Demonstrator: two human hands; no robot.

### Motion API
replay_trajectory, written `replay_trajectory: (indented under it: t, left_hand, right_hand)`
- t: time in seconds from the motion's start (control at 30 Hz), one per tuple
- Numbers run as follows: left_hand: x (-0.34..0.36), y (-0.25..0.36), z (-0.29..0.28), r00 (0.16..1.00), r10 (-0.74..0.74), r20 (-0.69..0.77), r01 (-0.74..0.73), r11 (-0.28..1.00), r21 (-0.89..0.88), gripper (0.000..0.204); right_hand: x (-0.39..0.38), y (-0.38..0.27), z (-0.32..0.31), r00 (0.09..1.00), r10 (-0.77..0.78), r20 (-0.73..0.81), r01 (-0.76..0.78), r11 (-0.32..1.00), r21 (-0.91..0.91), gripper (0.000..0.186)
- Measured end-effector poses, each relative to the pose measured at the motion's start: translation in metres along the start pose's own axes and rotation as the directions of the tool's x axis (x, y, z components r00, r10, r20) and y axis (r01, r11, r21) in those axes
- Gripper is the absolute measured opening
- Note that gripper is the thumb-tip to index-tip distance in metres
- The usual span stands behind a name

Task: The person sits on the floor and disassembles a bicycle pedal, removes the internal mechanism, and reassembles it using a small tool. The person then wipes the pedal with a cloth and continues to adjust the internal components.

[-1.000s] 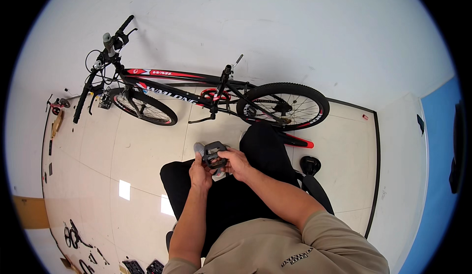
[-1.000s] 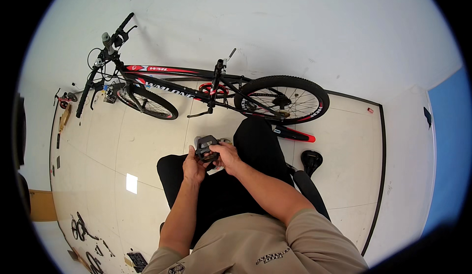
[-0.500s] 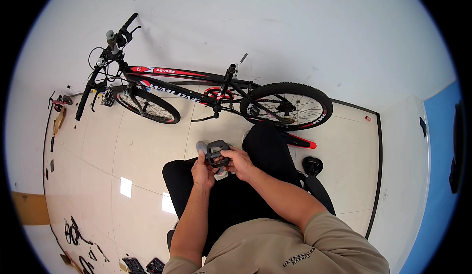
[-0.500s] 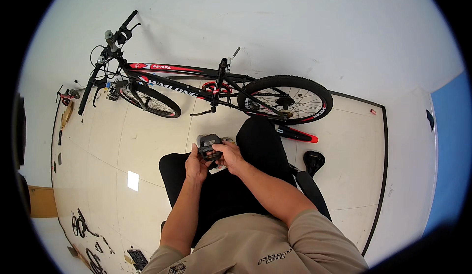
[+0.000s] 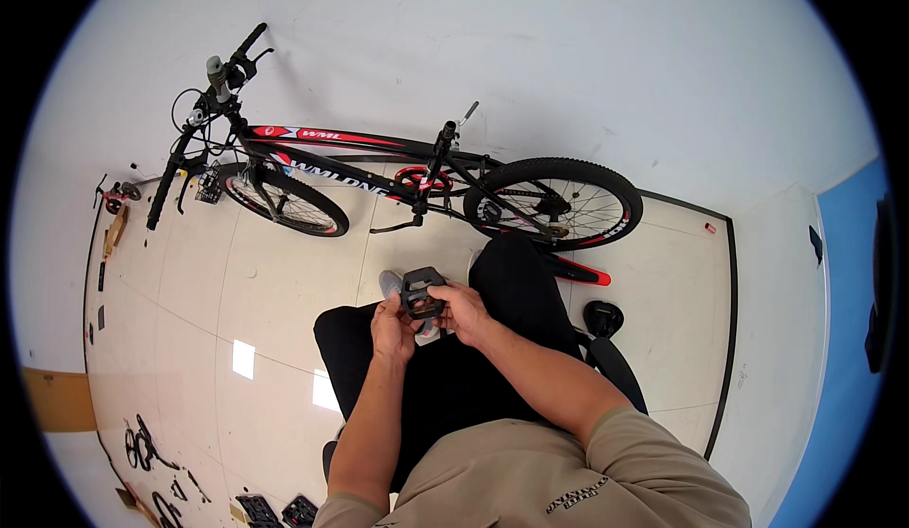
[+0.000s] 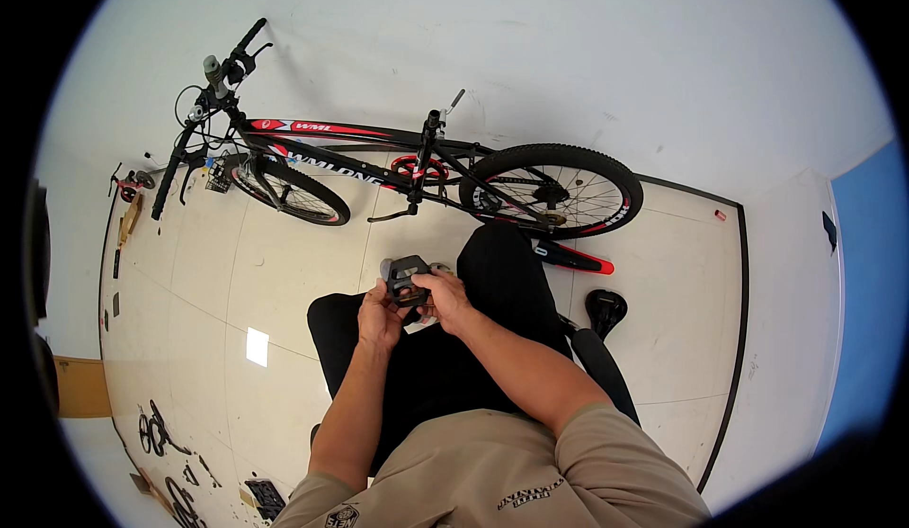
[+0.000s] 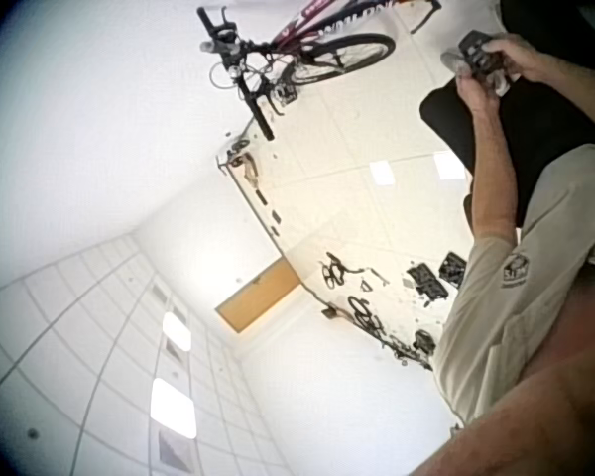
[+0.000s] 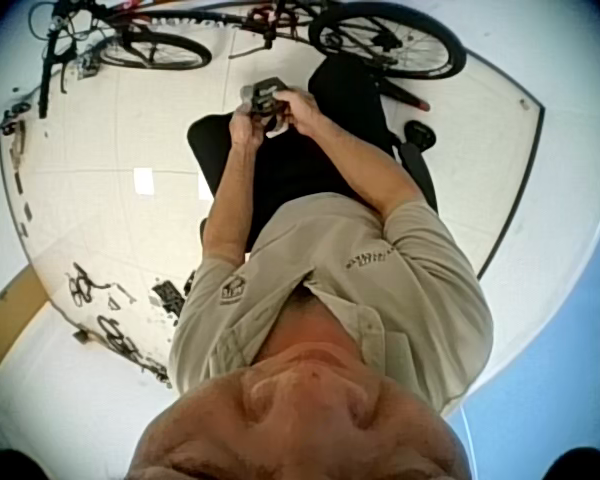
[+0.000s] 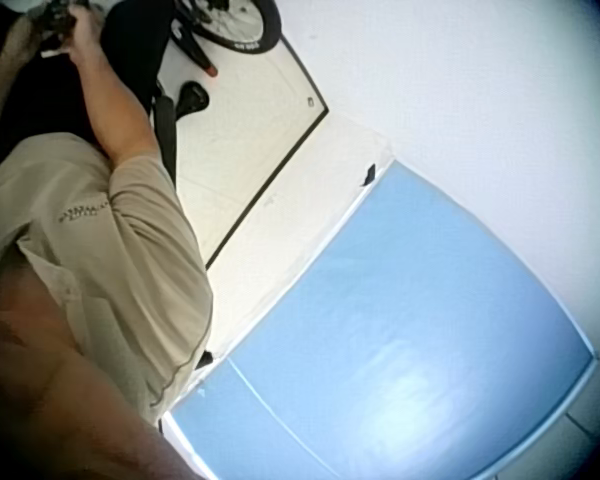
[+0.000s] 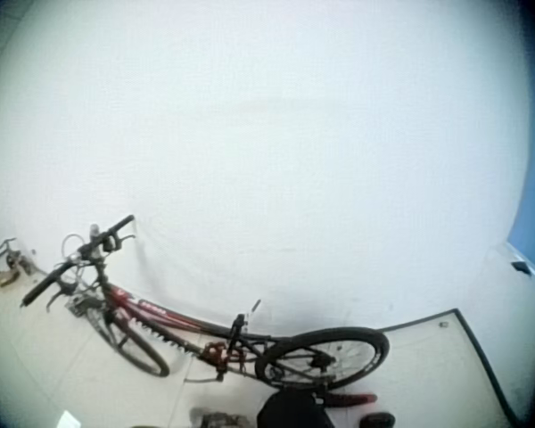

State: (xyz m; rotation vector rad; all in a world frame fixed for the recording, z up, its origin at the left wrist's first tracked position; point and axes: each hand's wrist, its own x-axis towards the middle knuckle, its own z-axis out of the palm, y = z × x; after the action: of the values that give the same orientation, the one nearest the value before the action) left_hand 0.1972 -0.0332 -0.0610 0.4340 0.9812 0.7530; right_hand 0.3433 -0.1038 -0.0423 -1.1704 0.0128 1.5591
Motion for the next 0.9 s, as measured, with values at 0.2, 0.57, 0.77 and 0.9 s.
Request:
replay_trajectory:
  t: [0.2, 0.57, 0.77, 0.9]
  left_hand:
    - [-0.002, 0.002, 0.002, 0.999, -0.034, 0.001, 0.034, 0.997, 0.070, 0.044]
    - [-0.004, 0.001, 0.007, 0.999, -0.027, -0.037, 0.029, 0.997, 0.065, 0.043]
    - [0.006, -0.003, -0.005, 0.992, -0.038, -0.119, 0.048, 0.996, 0.081, 0.040]
    - [0.002, -0.002, 0.000, 0.993, -0.013, -0.115, 0.021, 0.998, 0.063, 0.036]
  right_hand:
    - [0.001, 0.003, -0.001, 1.000, -0.029, -0.003, 0.029, 0.999, 0.033, 0.029]
    - [0.004, 0.004, -0.004, 0.999, -0.021, 0.043, 0.022, 1.000, -0.012, 0.023]
    - [-0.010, -0.004, 0.006, 0.998, -0.028, 0.049, 0.030, 0.998, -0.046, 0.022]
    - [-0.011, -0.005, 0.005, 0.999, -0.033, 0.038, 0.035, 0.998, -0.055, 0.019]
